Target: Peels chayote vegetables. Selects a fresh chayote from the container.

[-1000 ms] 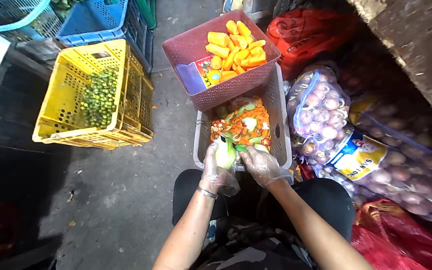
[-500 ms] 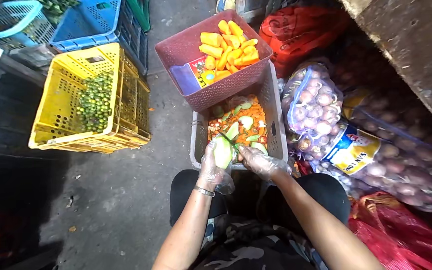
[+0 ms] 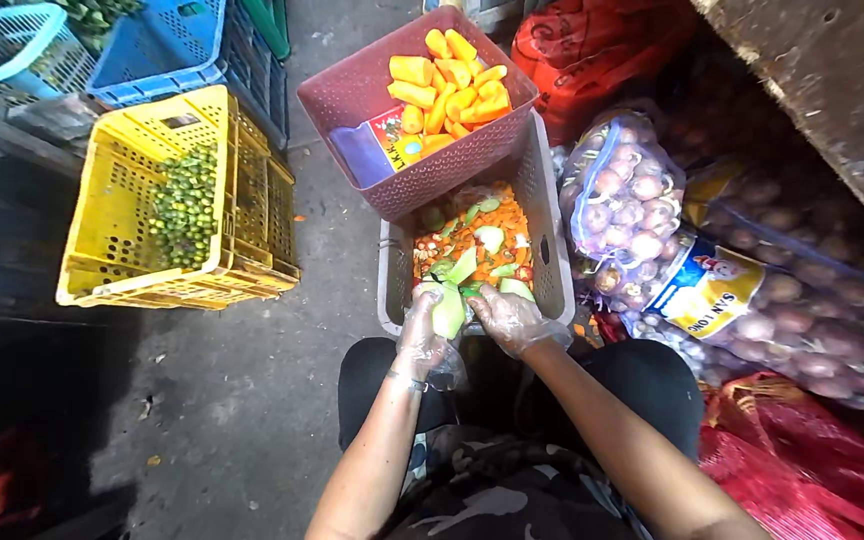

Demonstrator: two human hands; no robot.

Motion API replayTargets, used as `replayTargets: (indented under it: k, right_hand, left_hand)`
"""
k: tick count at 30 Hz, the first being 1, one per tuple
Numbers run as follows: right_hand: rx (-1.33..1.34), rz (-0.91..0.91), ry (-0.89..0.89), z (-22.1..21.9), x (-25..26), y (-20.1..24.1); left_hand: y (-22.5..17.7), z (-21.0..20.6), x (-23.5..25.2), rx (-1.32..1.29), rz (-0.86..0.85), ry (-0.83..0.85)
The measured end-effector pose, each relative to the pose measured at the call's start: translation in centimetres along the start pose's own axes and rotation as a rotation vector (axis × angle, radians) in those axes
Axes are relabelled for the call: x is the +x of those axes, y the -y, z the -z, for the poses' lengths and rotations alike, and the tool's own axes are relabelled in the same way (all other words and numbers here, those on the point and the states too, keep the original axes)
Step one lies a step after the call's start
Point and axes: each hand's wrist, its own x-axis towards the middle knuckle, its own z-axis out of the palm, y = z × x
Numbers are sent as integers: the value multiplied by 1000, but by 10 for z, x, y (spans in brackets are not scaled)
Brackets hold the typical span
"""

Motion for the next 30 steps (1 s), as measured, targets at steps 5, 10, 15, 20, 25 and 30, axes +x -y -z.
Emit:
replayTargets:
  k: [5, 10, 15, 20, 25, 30]
  right_hand:
    - [257, -203, 16, -6, 21, -22]
    - [328, -141, -161, 7, -4, -31]
    - [157, 142, -277, 13, -45, -6]
    - [21, 315, -592, -14, -45, 0]
    - [-2, 158, -438, -7, -38, 8]
    - [206, -219, 0, 13, 7, -20]
  left_hand:
    - [8, 7, -4, 277, -269, 126]
    - [-6, 8, -4, 29, -142, 148]
    - [2, 9, -3, 227, -242, 165]
    - [7, 9, -1, 548, -495, 108]
    - [10, 5, -1, 645, -480, 43]
    - [14, 7, -8, 537, -504, 100]
